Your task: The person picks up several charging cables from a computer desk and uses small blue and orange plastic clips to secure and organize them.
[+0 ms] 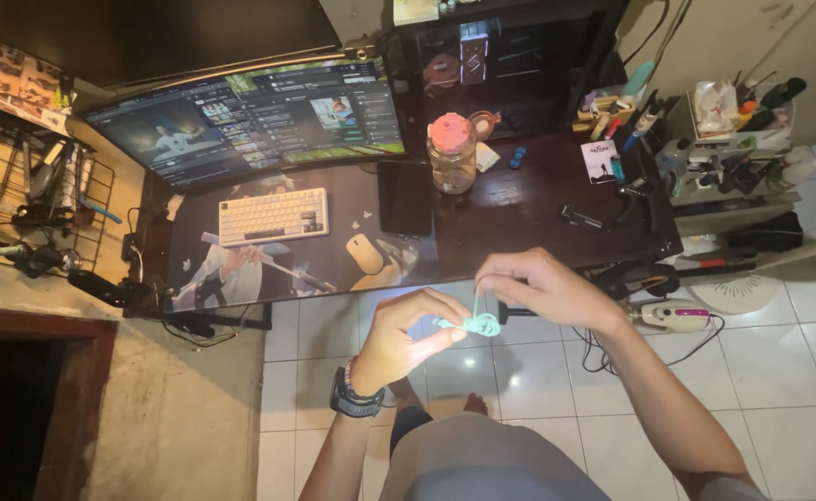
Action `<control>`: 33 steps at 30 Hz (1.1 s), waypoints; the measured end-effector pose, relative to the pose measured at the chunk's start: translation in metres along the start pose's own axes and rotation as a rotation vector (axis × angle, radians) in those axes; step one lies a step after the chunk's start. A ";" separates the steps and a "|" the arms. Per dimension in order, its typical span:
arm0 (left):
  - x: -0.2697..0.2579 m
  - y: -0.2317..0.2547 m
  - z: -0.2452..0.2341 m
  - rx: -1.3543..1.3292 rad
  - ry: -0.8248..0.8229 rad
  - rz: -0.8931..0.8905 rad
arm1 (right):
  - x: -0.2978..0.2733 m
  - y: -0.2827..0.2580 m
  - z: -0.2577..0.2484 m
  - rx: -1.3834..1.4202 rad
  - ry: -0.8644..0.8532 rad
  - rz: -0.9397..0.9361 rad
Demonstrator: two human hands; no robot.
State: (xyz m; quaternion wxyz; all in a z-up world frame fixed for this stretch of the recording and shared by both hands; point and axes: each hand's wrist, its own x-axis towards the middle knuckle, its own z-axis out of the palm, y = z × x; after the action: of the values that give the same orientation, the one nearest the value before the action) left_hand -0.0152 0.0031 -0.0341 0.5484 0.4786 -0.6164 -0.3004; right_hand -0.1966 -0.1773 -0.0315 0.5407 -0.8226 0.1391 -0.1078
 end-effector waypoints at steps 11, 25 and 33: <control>0.006 0.003 0.002 0.472 0.137 -0.038 | -0.034 -0.021 0.054 -0.184 0.072 -0.035; 0.000 -0.018 0.021 -0.156 -0.057 -0.268 | -0.016 -0.021 0.004 -0.195 0.151 -0.221; -0.014 -0.037 0.023 -0.440 -0.021 -0.396 | 0.003 -0.005 0.014 -0.012 0.140 -0.087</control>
State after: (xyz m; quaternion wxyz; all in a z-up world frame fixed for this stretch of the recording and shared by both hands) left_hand -0.0287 -0.0012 -0.0780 0.5633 0.4562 -0.4366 -0.5328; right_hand -0.1883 -0.1645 -0.0322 0.5196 -0.8216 0.1413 -0.1873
